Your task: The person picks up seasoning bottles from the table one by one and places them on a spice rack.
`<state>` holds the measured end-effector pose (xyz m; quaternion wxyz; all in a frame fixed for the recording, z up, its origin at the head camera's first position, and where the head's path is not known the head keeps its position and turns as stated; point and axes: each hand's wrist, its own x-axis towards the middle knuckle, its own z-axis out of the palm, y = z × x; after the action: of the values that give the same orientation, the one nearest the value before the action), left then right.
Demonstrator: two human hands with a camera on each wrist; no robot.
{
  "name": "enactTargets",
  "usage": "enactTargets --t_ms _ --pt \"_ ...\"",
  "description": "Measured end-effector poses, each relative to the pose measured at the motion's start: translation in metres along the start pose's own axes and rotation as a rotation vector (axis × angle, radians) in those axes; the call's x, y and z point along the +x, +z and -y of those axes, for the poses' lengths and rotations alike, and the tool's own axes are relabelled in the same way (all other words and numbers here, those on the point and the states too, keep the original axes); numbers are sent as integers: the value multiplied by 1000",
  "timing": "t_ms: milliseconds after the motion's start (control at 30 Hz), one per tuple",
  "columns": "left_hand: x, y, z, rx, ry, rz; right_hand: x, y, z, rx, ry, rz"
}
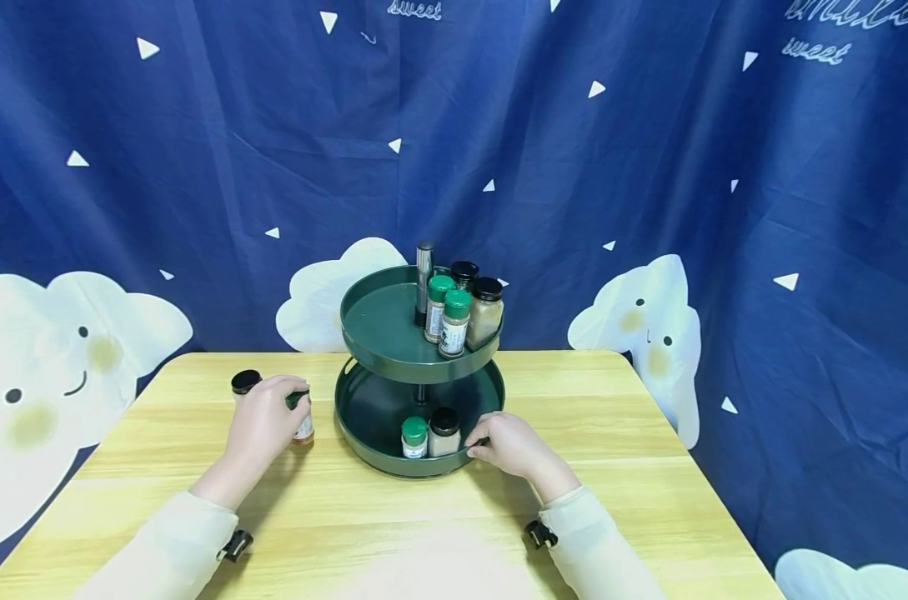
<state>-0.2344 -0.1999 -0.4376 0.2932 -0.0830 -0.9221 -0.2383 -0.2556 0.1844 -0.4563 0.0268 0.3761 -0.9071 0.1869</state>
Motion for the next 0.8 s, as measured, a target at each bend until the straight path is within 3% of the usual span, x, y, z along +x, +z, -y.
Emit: enactTargets --t_ms 500,800 --pt "1 0 -15 25 56 -32 0 0 -3 3 -13 1" --pt "1 -1 -26 -42 97 -70 1 -1 -3 1 1 9"
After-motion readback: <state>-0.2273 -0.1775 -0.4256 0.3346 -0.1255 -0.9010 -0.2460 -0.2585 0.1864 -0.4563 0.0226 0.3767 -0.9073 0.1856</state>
